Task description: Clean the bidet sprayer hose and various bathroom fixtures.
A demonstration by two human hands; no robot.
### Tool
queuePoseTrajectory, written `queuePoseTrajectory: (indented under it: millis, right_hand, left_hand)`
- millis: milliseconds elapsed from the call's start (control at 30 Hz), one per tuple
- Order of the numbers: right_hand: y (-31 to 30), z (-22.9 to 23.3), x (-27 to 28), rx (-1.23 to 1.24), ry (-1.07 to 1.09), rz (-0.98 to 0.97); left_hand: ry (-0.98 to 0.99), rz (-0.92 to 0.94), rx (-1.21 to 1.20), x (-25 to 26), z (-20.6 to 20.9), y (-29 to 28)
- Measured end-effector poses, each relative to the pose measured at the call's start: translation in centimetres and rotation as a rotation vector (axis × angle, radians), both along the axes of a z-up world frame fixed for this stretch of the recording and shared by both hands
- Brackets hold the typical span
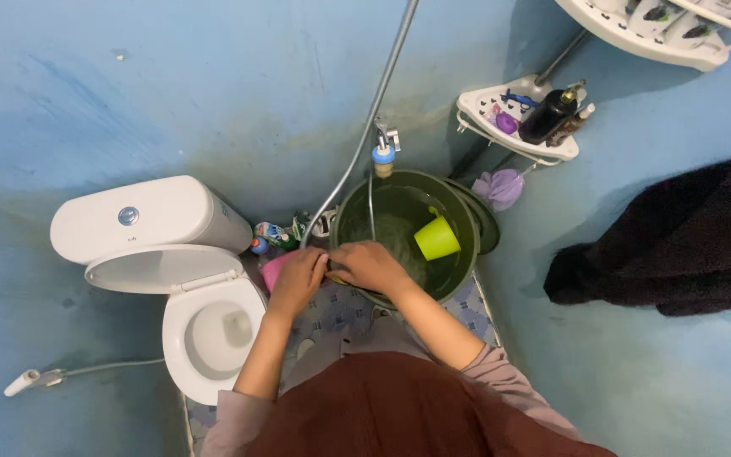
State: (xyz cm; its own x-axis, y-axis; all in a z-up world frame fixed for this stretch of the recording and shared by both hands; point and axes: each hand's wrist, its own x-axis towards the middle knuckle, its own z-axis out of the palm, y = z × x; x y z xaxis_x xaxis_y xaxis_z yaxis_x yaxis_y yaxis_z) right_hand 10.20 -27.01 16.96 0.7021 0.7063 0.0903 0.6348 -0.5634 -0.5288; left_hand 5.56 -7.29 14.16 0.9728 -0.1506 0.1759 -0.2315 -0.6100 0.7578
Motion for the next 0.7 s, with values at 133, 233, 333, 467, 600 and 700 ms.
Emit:
queuePoseTrajectory:
  millis: [133,233,333,467,600,700]
  right_hand:
    - [-2.0,-2.1,1.4,0.029,0.042,0.007]
    - [-4.5,-4.3,2.7,0.196,0.094,-0.018]
    - [-6.8,-4.9,3.7,0.137,0.13,-0.1]
    - [-7.3,-4.6,4.3,0.11,0.051,-0.15]
    - [-6.5,-4.7,4.2,0.142,0.006,-0.07]
    - [-5.4,-3.7,3.8,0.133,-0.002,-0.015]
  left_hand:
    - [-0.035,0.088,-0.023,1.0,-0.2,0.7]
    - [-0.002,0.206,0.028,1.6,-1.1,3.0]
    - [0.185,0.322,0.102,1.8,-0.9,4.7]
    - [0.024,0.38,0.27,1.9,-1.4,4.5]
    - [-0.053,0.381,0.294,2.4,-3.0,3.3]
    - [0.037,0.347,0.267,2.9,-3.5,0.8]
